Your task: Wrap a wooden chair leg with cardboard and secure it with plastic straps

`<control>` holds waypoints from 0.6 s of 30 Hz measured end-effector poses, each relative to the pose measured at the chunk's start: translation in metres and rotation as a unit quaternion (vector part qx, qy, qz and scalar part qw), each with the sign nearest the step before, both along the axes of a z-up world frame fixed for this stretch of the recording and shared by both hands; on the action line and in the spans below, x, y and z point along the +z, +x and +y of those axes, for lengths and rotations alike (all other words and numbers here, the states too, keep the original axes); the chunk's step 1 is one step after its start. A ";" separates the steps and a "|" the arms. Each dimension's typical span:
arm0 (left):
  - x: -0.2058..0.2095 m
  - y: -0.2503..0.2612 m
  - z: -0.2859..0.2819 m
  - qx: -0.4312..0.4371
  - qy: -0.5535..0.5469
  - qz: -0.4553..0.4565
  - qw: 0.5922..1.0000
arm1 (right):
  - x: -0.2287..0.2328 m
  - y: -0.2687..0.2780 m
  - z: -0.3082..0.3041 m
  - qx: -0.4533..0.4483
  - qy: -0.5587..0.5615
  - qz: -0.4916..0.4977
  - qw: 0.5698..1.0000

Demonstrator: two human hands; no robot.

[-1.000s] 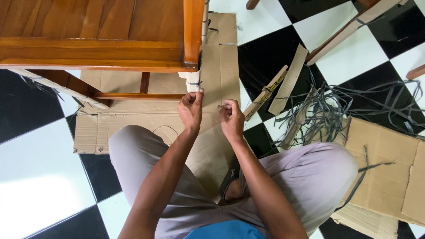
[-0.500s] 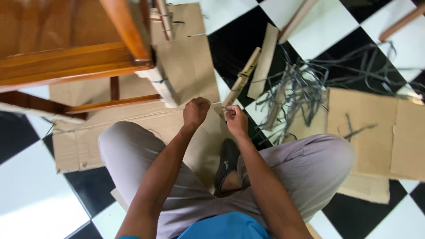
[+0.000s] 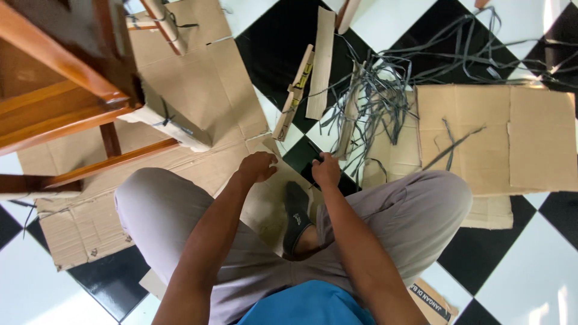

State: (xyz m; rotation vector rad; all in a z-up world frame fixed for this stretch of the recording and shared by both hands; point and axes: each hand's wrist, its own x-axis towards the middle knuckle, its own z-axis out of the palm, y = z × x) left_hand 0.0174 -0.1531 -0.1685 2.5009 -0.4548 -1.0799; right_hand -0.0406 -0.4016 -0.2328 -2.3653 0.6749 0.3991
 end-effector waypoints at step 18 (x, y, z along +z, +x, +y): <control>0.014 0.001 -0.004 0.010 0.018 0.030 0.999 | -0.075 -0.009 -0.032 -0.034 0.013 0.064 0.997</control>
